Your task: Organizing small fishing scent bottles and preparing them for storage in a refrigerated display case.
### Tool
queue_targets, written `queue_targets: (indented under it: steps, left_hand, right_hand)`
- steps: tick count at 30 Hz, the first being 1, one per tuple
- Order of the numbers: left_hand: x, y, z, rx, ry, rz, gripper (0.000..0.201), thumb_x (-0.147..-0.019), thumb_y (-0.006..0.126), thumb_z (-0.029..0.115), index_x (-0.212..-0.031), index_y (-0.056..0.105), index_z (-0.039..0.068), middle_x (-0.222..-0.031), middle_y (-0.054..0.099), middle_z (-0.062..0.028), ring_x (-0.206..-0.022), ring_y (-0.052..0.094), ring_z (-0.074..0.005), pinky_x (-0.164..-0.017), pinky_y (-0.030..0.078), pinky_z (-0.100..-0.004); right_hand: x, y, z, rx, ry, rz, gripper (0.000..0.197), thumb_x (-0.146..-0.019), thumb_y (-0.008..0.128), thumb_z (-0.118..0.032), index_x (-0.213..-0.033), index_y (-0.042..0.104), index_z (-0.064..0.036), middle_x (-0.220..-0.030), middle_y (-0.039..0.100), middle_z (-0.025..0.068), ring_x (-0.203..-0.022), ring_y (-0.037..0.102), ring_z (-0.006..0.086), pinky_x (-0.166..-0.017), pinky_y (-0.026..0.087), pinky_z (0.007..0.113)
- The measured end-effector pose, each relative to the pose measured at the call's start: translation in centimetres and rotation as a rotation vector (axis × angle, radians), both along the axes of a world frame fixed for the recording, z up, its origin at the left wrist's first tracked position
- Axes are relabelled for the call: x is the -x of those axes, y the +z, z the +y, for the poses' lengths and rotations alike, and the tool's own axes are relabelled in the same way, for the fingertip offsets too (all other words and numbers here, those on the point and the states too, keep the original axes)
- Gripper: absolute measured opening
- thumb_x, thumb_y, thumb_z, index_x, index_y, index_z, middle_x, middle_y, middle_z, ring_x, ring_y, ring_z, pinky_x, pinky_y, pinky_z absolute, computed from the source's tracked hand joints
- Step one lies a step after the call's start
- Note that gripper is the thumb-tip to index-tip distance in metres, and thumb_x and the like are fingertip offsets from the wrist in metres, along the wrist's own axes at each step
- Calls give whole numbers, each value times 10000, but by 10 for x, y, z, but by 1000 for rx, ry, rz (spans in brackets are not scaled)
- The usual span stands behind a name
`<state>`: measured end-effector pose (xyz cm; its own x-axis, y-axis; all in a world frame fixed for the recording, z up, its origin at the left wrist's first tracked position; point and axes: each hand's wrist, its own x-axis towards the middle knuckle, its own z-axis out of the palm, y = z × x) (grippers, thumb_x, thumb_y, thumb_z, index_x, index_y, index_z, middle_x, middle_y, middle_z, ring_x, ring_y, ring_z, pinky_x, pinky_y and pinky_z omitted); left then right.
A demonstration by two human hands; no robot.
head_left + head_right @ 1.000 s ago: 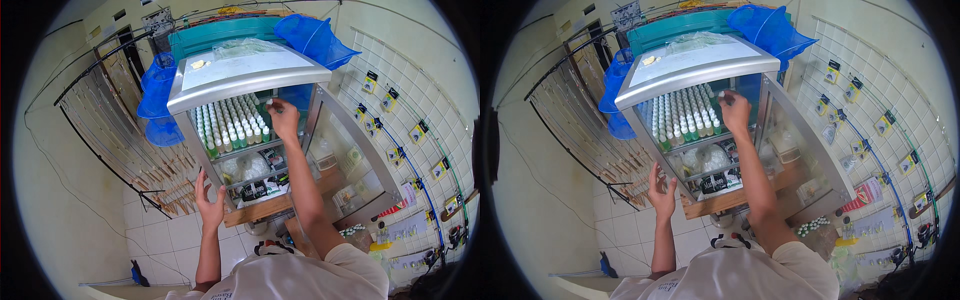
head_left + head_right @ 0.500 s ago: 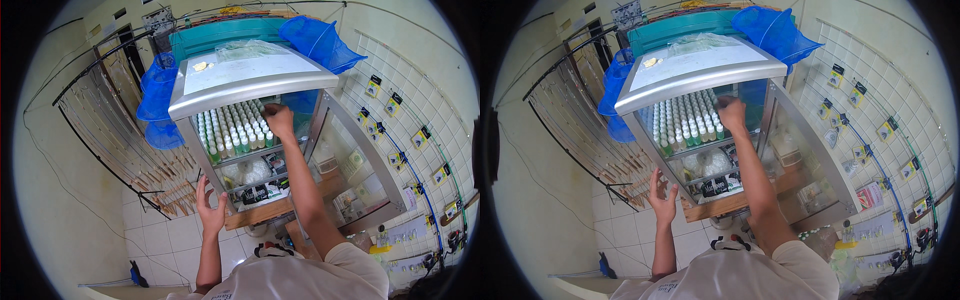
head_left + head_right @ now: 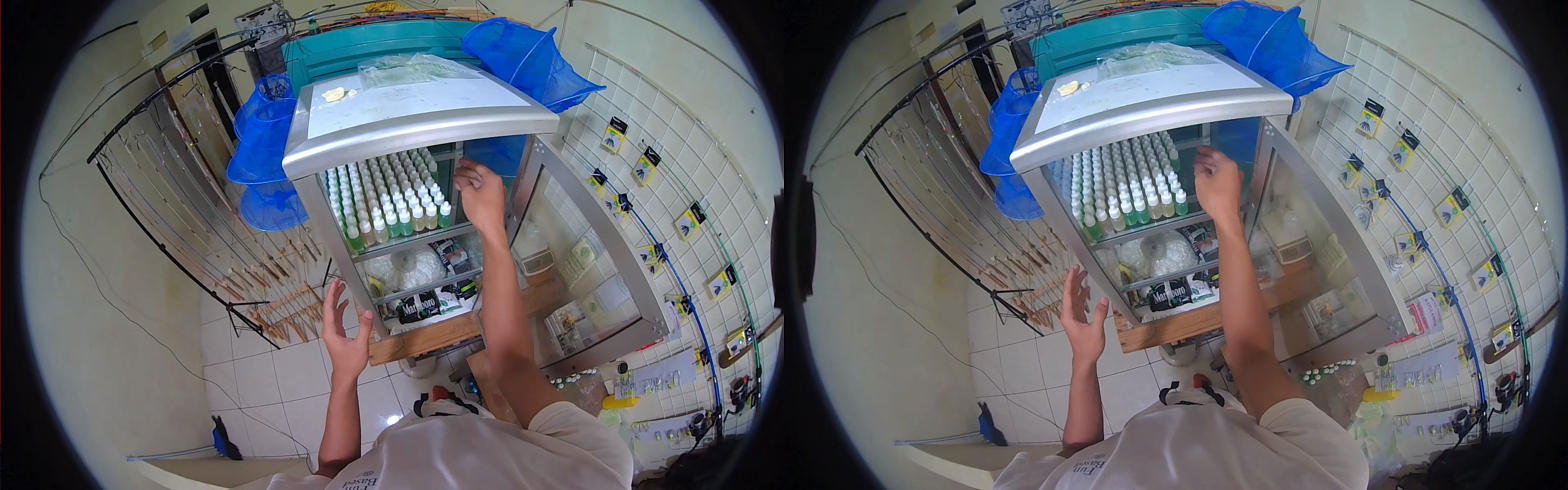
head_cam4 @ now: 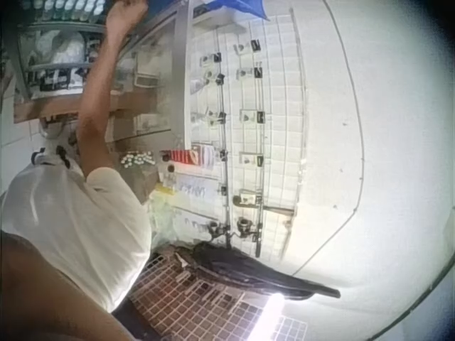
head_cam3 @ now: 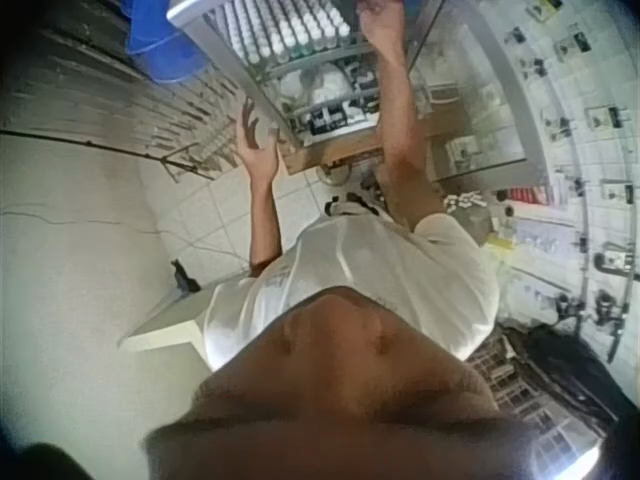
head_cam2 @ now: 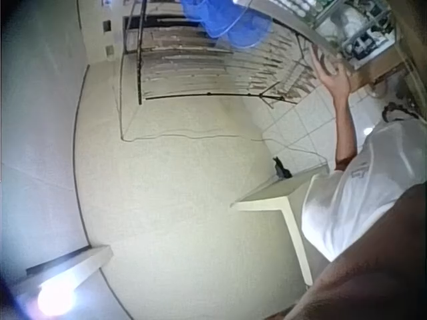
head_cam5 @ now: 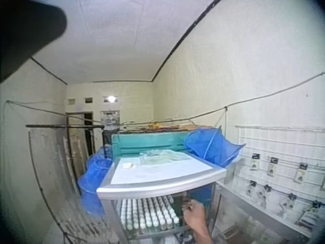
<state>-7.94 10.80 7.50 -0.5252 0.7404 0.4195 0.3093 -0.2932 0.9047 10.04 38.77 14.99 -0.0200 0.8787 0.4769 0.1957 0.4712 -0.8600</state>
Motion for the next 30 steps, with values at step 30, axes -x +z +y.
queue_targets:
  steps: [30]
  left_hand:
    - [-108, -9, -116, -33, -685, -21, 580, -854, 677, -65, -1397, 476, -18, -1074, 728, -161, -999, 707, -232, -949, 520, -383]
  right_hand:
    - [-184, -45, -330, 75, -438, 433, 326, -1003, 539, -228, -1138, 671, 37, -1132, 652, 88, -1044, 597, 177, -912, 441, 330]
